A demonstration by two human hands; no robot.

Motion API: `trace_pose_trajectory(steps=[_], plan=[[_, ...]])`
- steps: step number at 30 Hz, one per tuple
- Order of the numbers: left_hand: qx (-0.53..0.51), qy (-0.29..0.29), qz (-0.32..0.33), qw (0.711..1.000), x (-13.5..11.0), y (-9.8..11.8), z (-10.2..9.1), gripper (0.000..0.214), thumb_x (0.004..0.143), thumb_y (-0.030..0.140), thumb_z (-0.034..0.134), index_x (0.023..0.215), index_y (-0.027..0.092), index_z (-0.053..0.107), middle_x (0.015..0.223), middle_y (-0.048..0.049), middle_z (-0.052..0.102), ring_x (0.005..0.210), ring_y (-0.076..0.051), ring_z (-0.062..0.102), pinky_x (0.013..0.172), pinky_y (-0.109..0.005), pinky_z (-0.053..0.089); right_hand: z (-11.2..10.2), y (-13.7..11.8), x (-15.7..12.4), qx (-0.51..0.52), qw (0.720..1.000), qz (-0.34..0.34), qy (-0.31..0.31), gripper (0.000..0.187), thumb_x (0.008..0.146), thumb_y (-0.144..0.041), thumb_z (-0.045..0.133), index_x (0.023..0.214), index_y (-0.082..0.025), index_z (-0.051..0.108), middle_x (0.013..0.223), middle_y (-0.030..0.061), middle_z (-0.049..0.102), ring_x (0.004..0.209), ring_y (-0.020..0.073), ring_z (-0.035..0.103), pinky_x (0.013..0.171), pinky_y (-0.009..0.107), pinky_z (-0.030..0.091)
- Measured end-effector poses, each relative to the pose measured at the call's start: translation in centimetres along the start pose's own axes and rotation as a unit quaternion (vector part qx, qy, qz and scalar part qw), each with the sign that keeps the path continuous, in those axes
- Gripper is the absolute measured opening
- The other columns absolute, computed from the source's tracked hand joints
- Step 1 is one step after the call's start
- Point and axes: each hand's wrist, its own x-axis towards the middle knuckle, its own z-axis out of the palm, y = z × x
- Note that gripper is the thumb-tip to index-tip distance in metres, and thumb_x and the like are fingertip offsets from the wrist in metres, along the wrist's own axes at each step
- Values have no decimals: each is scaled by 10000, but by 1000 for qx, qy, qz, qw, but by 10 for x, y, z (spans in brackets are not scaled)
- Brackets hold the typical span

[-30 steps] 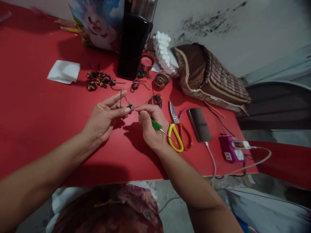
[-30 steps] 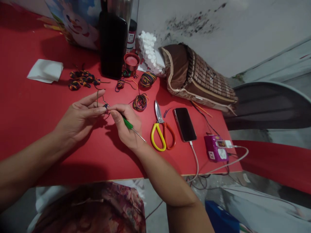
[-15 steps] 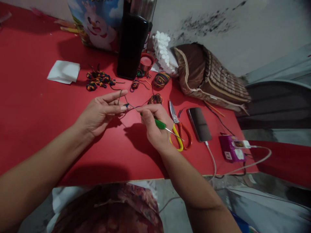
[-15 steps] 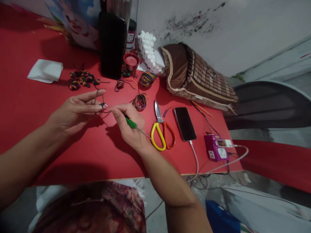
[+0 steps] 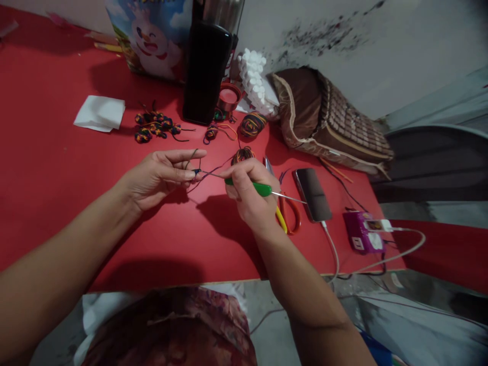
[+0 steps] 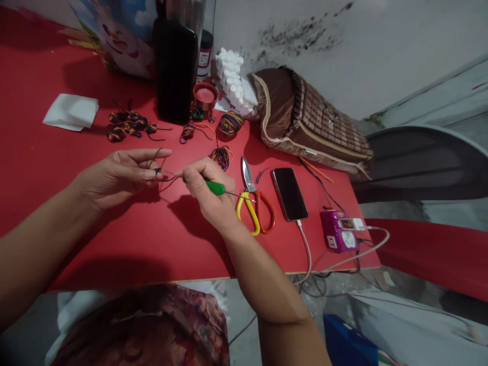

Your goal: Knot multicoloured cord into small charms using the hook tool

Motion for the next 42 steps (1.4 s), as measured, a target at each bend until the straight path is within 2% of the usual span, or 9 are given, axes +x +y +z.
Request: trace_pose_trajectory(steps=[4, 8, 16, 19, 22, 27, 31, 37, 42], plan=[[-5, -16, 2, 1000, 1, 0, 0, 407, 572, -42, 842, 935, 139, 872, 640, -35, 735, 583, -135, 719, 560, -185, 557, 2, 0, 4, 69, 997, 42, -11, 355, 980, -561, 681, 846, -232, 676, 556, -81, 405, 440, 81, 304, 438, 247, 279], [-8, -7, 26, 1000, 0, -2, 3, 417, 571, -26, 858, 937, 172, 879, 599, -12, 720, 546, -113, 686, 516, -164, 527, 6, -1, 7, 125, 990, 65, -20, 358, 970, -575, 687, 854, -240, 638, 516, -113, 311, 407, 74, 228, 405, 229, 234], [27, 31, 78, 996, -6, -10, 11, 454, 616, 12, 908, 1035, 184, 865, 724, -26, 791, 651, -121, 732, 681, -207, 608, 19, 6, 6, 129, 988, 79, -14, 373, 945, -606, 709, 931, -246, 612, 526, -125, 378, 404, 74, 309, 401, 222, 310], [14, 25, 49, 998, -7, -12, 11, 471, 608, 48, 935, 1050, 190, 858, 765, -43, 807, 670, -153, 752, 681, -250, 625, 20, 8, 6, 121, 990, 73, -11, 362, 965, -592, 689, 944, -237, 619, 536, -119, 408, 417, 73, 346, 415, 219, 335], [-13, 24, -21, 999, -6, -12, 9, 477, 616, 70, 925, 1066, 214, 857, 766, -55, 803, 659, -185, 748, 599, -278, 619, 18, 8, 6, 69, 996, 54, -5, 349, 972, -575, 686, 948, -229, 650, 568, -101, 460, 452, 73, 393, 444, 218, 370], [-80, -58, -120, 988, -2, -13, 7, 270, 609, 41, 896, 861, 126, 847, 649, -53, 712, 449, -42, 498, 377, -123, 395, 14, 4, 6, 7, 998, 31, -45, 308, 962, -526, 719, 973, -219, 702, 736, -28, 678, 519, 81, 499, 499, 241, 460], [-98, -60, -118, 986, 0, -15, 7, 251, 626, 28, 894, 848, 135, 847, 632, -40, 692, 433, -22, 422, 363, -111, 373, 13, 6, 6, 52, 994, 73, -69, 261, 937, -477, 762, 999, -231, 698, 654, -58, 633, 484, 96, 509, 461, 246, 449], [-53, 9, -56, 997, 0, -14, 6, 328, 667, 20, 873, 964, 159, 853, 725, -67, 764, 551, -88, 618, 401, -143, 401, 11, 15, 8, 132, 981, 120, -75, 239, 924, -418, 785, 1050, -227, 719, 628, -68, 590, 488, 104, 503, 452, 238, 429], [16, 17, -25, 999, -4, -16, 9, 361, 618, 74, 931, 964, 143, 859, 815, -106, 814, 620, -156, 716, 489, -201, 517, 9, 13, 13, 182, 968, 165, -55, 342, 951, -510, 714, 848, -184, 713, 604, -42, 567, 462, 68, 402, 418, 206, 300]])
